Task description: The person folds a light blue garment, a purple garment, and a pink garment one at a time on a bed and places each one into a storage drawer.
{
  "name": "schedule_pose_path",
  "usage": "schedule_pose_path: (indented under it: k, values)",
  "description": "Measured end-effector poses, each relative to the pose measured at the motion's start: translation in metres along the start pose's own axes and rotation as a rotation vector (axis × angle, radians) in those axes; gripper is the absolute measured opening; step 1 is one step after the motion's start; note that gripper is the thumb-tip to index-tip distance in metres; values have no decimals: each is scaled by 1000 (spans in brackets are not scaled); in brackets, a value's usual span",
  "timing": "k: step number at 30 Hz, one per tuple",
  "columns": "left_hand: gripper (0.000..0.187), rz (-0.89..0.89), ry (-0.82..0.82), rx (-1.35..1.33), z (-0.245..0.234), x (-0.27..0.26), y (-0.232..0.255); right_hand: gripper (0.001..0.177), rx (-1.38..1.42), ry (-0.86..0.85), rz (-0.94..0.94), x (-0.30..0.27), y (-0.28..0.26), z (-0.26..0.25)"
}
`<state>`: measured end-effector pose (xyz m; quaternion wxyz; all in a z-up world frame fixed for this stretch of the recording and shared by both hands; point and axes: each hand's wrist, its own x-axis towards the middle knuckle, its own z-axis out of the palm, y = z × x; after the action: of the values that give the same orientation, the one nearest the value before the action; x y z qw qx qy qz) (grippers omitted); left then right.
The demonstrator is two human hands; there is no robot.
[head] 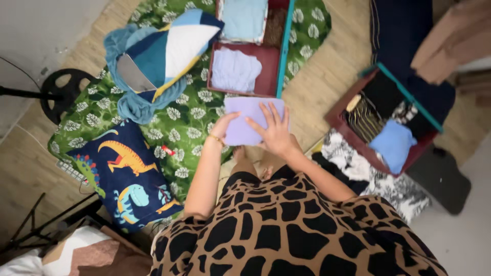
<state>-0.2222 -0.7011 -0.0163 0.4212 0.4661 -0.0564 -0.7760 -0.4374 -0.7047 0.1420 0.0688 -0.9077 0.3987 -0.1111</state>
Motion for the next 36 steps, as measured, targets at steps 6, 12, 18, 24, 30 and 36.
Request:
schedule_pose_path:
  k: [6,12,18,24,30,36]
  values:
    - [37,-25,-2,-233,18,100,-1,56,-14,166,-132,54,79,36]
    - [49,118,-35,-556,102,159,23,62,314,62,-119,122,234,87]
    - [55,269,179,-453,141,282,5,65,674,-174,270,192,360,155]
    - [51,193,540,-49,85,407,-66,71,383,-333,120,261,413,273]
    - [94,380,978,832,1,469,-77,79,136,-528,11,288,418,449]
    - [136,-42,1106,970,-63,489,-35,85,26,-329,-88,323,389,593]
